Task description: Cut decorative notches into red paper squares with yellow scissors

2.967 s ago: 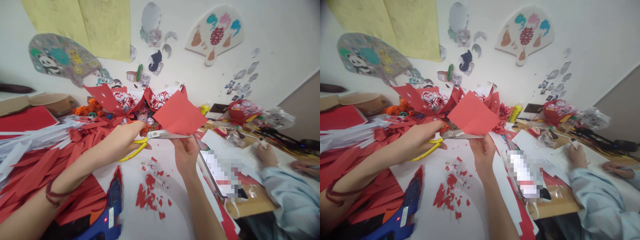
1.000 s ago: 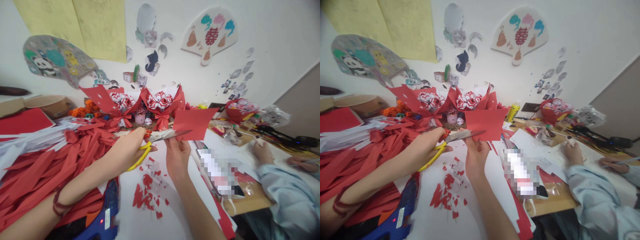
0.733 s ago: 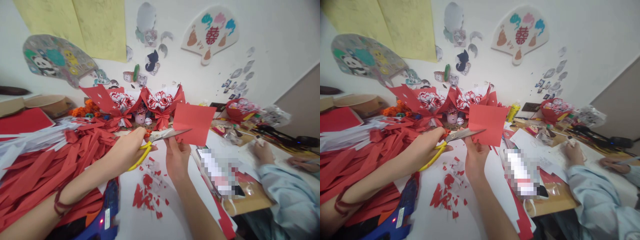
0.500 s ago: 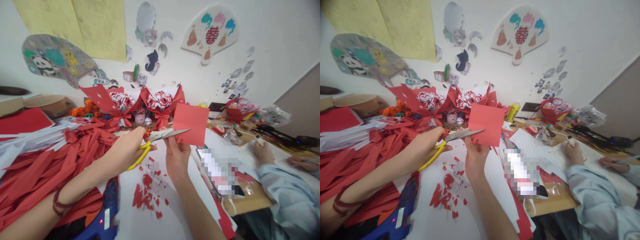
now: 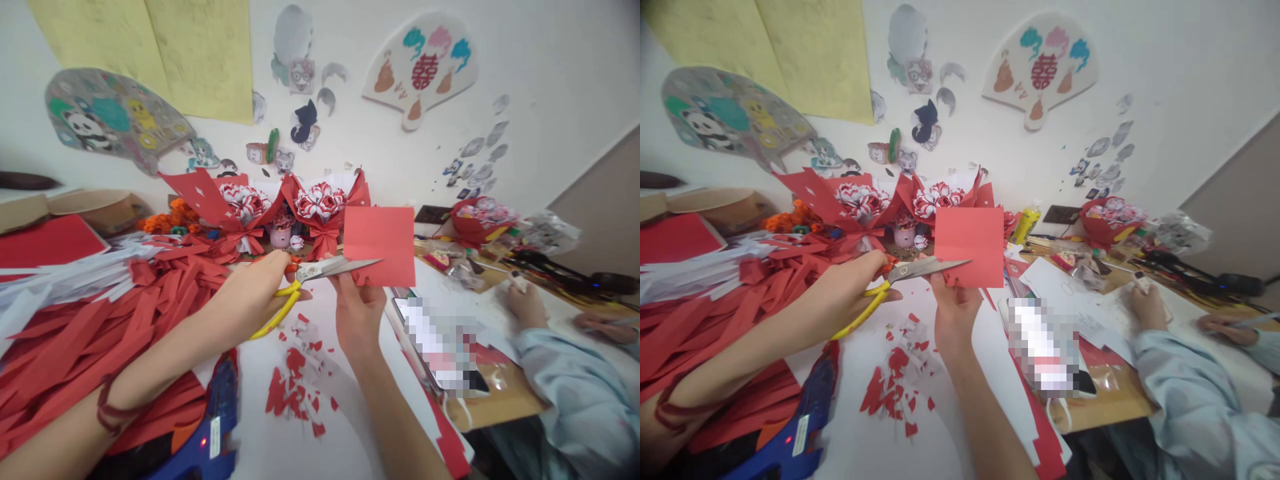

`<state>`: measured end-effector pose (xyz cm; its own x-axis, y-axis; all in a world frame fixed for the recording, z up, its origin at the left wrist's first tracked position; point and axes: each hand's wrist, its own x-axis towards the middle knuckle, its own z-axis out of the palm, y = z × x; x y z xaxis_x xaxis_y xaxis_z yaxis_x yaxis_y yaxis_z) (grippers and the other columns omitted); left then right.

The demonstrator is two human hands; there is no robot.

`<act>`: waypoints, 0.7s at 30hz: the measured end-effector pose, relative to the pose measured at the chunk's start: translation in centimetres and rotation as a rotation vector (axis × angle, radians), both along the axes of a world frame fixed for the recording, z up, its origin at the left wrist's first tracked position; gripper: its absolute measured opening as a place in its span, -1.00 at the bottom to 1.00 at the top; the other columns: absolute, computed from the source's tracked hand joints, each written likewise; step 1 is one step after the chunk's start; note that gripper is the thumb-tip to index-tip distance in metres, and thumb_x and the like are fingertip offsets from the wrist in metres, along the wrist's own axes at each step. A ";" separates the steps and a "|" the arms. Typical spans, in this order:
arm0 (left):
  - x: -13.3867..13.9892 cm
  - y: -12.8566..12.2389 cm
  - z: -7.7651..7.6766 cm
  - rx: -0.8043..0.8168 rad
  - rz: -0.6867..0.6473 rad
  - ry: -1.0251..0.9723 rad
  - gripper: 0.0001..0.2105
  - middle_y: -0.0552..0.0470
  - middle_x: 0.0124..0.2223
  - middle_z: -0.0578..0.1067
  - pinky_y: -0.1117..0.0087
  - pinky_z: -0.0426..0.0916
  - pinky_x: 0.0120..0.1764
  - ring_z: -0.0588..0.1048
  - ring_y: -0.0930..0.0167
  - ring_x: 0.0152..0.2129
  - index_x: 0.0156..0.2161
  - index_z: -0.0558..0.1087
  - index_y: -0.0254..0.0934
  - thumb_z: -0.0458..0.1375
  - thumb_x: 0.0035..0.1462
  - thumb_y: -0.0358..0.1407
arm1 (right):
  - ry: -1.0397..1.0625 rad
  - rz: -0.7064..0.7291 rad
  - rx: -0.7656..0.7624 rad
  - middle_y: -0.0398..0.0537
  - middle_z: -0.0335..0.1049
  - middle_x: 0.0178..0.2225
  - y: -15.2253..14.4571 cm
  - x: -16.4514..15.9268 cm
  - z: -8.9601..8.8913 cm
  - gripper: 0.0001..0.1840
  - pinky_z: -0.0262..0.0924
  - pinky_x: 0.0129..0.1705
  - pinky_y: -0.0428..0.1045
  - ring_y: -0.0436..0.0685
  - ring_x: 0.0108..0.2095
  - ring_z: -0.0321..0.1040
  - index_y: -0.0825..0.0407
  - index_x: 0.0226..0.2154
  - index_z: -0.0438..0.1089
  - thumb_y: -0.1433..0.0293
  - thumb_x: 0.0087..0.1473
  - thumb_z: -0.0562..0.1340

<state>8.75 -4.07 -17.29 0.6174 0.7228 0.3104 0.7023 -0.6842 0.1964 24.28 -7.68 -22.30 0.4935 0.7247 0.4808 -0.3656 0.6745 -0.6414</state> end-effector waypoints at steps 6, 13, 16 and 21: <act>-0.3 0.3 -0.3 0.051 0.002 0.040 -0.72 0.08 -0.39 0.32 0.41 0.13 -0.46 0.33 0.40 -0.52 -0.33 0.06 -0.18 0.05 0.19 -0.09 | -0.047 -0.026 0.012 -0.09 0.53 -0.22 0.1 0.1 -0.1 -0.84 0.34 0.03 0.20 0.14 -0.13 0.46 -0.01 -0.26 0.48 0.47 0.04 0.29; -0.5 0.2 -0.1 0.060 0.004 0.051 -0.76 0.04 -0.36 0.36 0.40 0.15 -0.46 0.35 0.39 -0.51 -0.31 0.11 -0.20 0.04 0.20 -0.11 | -0.064 -0.067 -0.011 -0.08 0.51 -0.24 0.2 0.2 -0.2 -0.83 0.38 -0.02 0.21 0.14 -0.17 0.45 0.01 -0.25 0.47 0.44 0.03 0.30; -0.6 0.2 0.0 0.065 0.004 0.064 -0.77 0.03 -0.36 0.37 0.41 0.15 -0.47 0.37 0.38 -0.50 -0.31 0.11 -0.20 0.04 0.20 -0.12 | -0.087 -0.074 -0.019 -0.07 0.51 -0.24 0.1 0.2 -0.1 -0.84 0.41 -0.08 0.18 0.14 -0.18 0.45 0.01 -0.24 0.47 0.43 0.04 0.29; -0.7 0.2 0.2 0.065 0.005 0.063 -0.75 0.02 -0.37 0.37 0.41 0.15 -0.48 0.39 0.37 -0.49 -0.31 0.11 -0.20 0.04 0.19 -0.10 | -0.106 -0.097 -0.035 -0.06 0.51 -0.24 0.0 0.2 0.0 -0.82 0.42 -0.11 0.18 0.15 -0.19 0.45 0.02 -0.25 0.46 0.39 0.02 0.30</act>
<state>8.06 -3.92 -17.14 0.6333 0.7056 0.3179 0.7155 -0.6904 0.1070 24.51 -7.67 -22.29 0.5100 0.6936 0.5087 -0.2291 0.6796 -0.6969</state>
